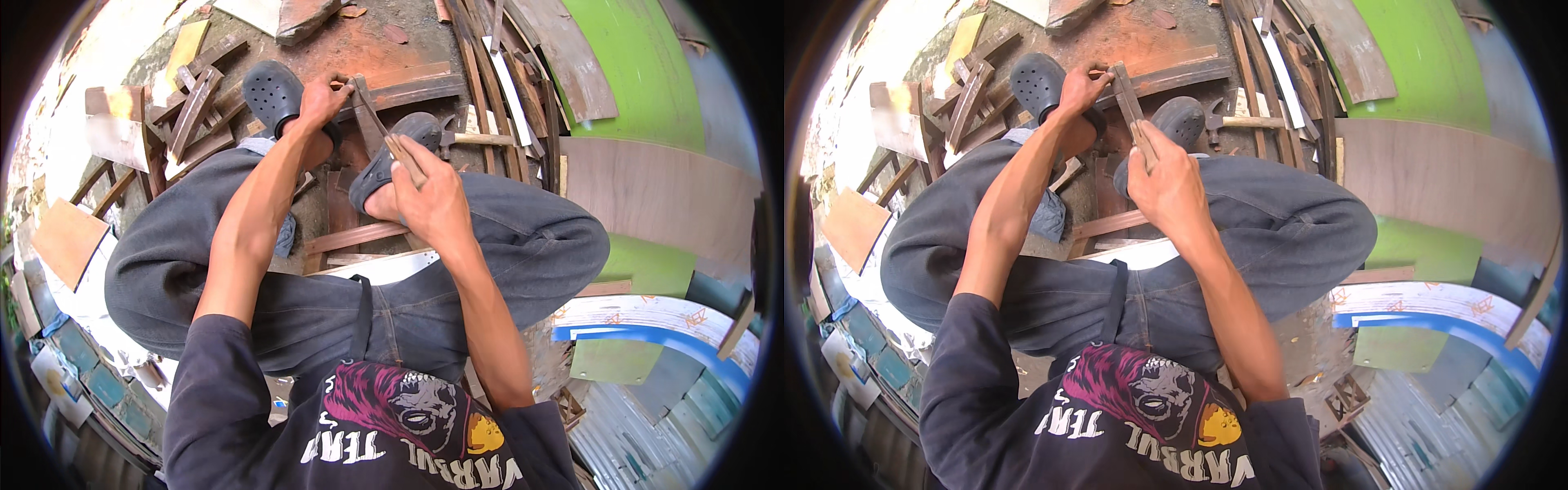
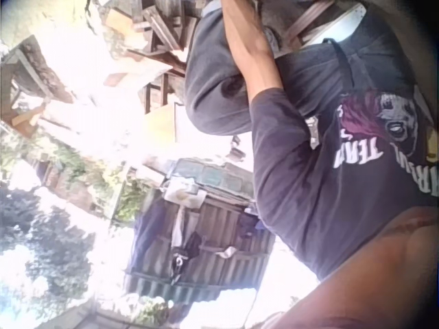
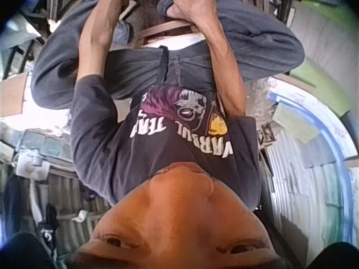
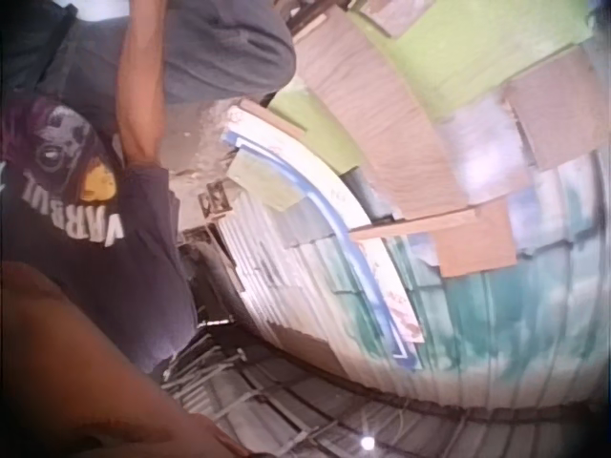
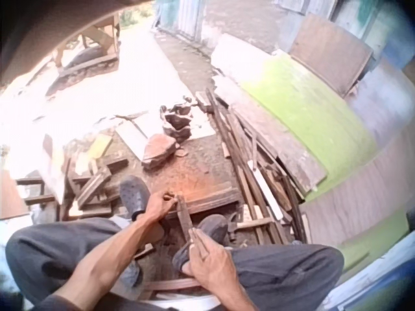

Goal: The person sits on the ground and uses a hand saw to cut a small piece of wood. They hold the wood with one hand and saw with the other, then inspect the cut piece and place it aside.

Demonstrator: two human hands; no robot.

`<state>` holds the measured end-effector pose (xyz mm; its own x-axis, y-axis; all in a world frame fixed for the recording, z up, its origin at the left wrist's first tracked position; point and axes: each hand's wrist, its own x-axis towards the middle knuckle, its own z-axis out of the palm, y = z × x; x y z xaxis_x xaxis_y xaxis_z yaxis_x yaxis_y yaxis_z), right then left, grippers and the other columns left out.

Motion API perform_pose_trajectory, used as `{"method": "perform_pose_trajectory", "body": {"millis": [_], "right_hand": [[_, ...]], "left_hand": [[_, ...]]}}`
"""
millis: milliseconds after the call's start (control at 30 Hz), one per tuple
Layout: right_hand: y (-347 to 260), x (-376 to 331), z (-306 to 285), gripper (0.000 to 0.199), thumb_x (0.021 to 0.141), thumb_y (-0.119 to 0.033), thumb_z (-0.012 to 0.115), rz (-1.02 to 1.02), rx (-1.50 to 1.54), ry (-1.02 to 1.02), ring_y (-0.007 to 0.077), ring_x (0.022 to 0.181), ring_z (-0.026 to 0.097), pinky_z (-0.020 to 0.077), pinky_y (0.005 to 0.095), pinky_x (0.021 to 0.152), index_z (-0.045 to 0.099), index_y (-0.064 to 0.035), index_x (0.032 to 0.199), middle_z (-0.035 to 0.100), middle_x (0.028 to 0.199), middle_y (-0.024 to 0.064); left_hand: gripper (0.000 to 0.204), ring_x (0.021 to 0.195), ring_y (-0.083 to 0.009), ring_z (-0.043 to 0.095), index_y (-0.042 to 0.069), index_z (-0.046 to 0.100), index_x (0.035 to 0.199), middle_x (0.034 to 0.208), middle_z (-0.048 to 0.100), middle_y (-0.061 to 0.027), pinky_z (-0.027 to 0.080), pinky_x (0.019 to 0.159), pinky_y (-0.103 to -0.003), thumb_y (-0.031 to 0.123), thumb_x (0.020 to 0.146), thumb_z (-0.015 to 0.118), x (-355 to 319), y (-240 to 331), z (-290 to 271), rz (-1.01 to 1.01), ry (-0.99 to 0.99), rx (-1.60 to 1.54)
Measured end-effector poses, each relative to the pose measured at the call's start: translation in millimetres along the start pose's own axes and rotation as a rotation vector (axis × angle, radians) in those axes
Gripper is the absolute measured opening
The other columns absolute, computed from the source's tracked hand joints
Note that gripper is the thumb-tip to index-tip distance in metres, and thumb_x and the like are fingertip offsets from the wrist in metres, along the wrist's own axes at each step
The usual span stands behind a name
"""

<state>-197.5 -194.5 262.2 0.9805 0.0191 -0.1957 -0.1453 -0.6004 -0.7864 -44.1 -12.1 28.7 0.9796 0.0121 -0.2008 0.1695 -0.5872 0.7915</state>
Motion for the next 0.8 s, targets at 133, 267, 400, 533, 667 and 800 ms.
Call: {"method": "perform_pose_trajectory", "body": {"millis": [133, 267, 400, 533, 667, 800], "right_hand": [[-1.8, -41.1, -17.4, 0.041, 0.094, -0.012, 0.057, 0.018, 0.076, 0.002, 0.0373, 0.108, 0.069, 0.052, 0.0378, 0.094, 0.06, 0.0052, 0.131, 0.068, 0.116, 0.0292], [31.4, 11.2, 18.2, 0.04, 0.093, -0.014, 0.059, -0.012, 0.06, 0.037, 0.0384, 0.115, 0.066, 0.0498, 0.0368, 0.098, 0.062, 0.0058, 0.128, 0.067, 0.12, 0.0295], [22.8, 56.4, 29.9, 0.043, 0.093, -0.02, 0.059, 0.127, -0.022, -0.053, 0.0423, 0.112, 0.066, 0.0516, 0.0398, 0.095, 0.062, 0.0042, 0.129, 0.066, 0.117, 0.0305], [6.6, -17.0, 3.3, 0.044, 0.094, -0.015, 0.057, 0.023, -0.004, -0.052, 0.0402, 0.118, 0.064, 0.0484, 0.0392, 0.101, 0.059, 0.0044, 0.133, 0.066, 0.123, 0.0291], [33.6, 3.6, 21.1, 0.042, 0.095, -0.014, 0.057, 0.039, 0.068, -0.012, 0.039, 0.117, 0.065, 0.0487, 0.0377, 0.1, 0.06, 0.0054, 0.131, 0.066, 0.123, 0.0286], [38.7, 72.8, 53.4, 0.043, 0.095, -0.017, 0.059, 0.163, -0.013, -0.052, 0.0378, 0.12, 0.063, 0.0476, 0.037, 0.101, 0.059, 0.0074, 0.131, 0.064, 0.127, 0.0283]], "left_hand": [[0.034, 0.099, -0.0339, 0.071, 0.005, 0.074, 0.106, 0.105, 0.074, -0.0202, 0.054, 0.089, -0.041, 0.031, 0.084, 0.075, 5.9, -10.6, -3.9, 0.056, 0.003, 0.024], [0.035, 0.103, -0.0304, 0.072, 0.005, 0.074, 0.108, 0.107, 0.075, -0.018, 0.054, 0.091, -0.039, 0.032, 0.087, 0.074, 9.3, -8.6, -1.9, 0.092, -0.034, 0.006], [0.035, 0.105, -0.0319, 0.07, 0.004, 0.074, 0.107, 0.107, 0.074, -0.0173, 0.053, 0.092, -0.04, 0.032, 0.085, 0.075, 9.1, 2.5, -2.5, 0.046, -0.044, 0.034], [0.033, 0.102, -0.0343, 0.07, 0.005, 0.074, 0.105, 0.105, 0.074, -0.0179, 0.053, 0.091, -0.041, 0.031, 0.085, 0.074, 6.1, -16.4, -6.2, 0.016, -0.019, -0.018], [0.031, 0.1, -0.0347, 0.07, 0.006, 0.075, 0.105, 0.104, 0.074, -0.0181, 0.053, 0.09, -0.041, 0.029, 0.085, 0.074, 7.9, -6.6, -5.1, 0.033, -0.039, -0.026], [0.029, 0.096, -0.034, 0.071, 0.006, 0.076, 0.103, 0.102, 0.074, -0.0178, 0.054, 0.087, -0.041, 0.029, 0.085, 0.074, 7.2, -0.4, -2.5, 0.037, -0.041, -0.039]]}}
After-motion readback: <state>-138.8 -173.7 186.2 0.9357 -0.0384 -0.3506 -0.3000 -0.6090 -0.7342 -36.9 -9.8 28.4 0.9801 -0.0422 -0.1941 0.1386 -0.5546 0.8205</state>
